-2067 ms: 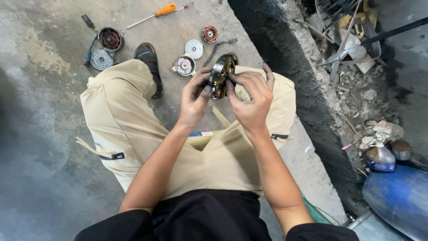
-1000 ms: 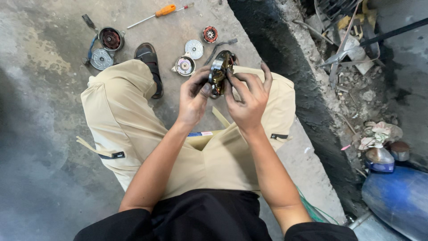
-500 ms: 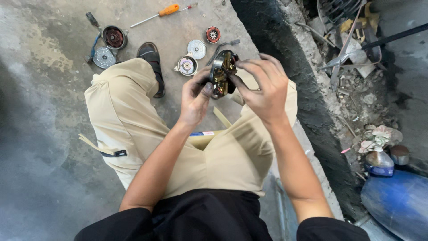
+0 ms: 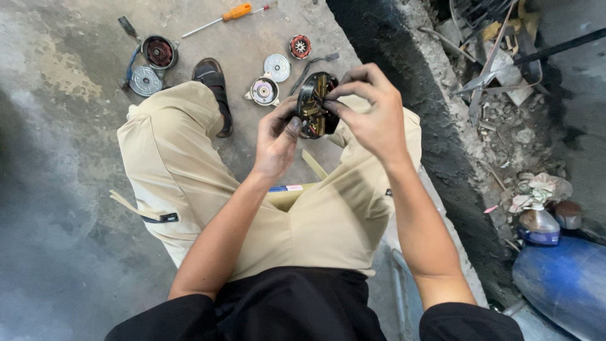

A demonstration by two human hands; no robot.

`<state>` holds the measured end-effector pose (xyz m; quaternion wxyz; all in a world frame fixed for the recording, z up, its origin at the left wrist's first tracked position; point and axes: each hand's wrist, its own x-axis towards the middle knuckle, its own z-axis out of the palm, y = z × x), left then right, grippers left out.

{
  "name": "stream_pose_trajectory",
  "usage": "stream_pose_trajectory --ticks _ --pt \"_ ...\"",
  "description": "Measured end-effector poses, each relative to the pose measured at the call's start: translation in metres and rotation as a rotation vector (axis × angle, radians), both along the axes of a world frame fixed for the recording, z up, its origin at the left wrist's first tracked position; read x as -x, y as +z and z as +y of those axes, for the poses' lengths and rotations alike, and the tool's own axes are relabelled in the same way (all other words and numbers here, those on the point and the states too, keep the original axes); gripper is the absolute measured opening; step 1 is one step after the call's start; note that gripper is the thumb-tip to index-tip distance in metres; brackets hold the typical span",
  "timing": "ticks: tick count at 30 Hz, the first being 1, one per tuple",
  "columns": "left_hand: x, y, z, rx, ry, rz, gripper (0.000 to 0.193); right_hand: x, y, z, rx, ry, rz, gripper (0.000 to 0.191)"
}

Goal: The person sits and holds a small electric motor, repeatedly rotating and inspecting its internal components with both hands. The person turns the motor over and manipulates the internal parts without using tools.

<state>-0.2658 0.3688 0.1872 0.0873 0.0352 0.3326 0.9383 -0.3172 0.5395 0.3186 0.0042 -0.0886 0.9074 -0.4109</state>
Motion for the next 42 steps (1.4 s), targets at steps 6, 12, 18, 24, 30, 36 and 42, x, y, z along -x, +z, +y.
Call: stream_pose_trajectory --ticks 6,12,18,24,30,36,42 --pt "0.001 0.004 -0.006 -0.052 -0.112 0.017 0.053 0.022 0.010 0.012 0.238 0.126 -0.287 0.058" --pt "0.000 0.010 -0.006 -0.056 -0.079 0.080 0.058 0.018 0.002 0.016 0.205 0.187 -0.286 0.057" --pt "0.000 0.014 -0.008 -0.091 -0.054 0.067 0.054 -0.001 0.001 0.004 0.151 0.151 0.069 0.048" --pt "0.001 0.016 -0.005 -0.131 -0.070 0.074 0.049 -0.016 -0.003 -0.004 0.052 0.089 0.315 0.027" --pt "0.001 0.018 -0.007 -0.102 -0.071 0.061 0.049 -0.018 -0.003 0.001 0.033 0.136 0.353 0.026" --pt "0.002 0.017 -0.010 -0.042 -0.062 0.094 0.053 -0.017 0.007 0.002 -0.044 0.177 0.334 0.026" --pt "0.002 0.016 -0.009 -0.035 -0.072 0.086 0.055 -0.007 0.031 0.003 -0.144 0.272 0.279 0.028"
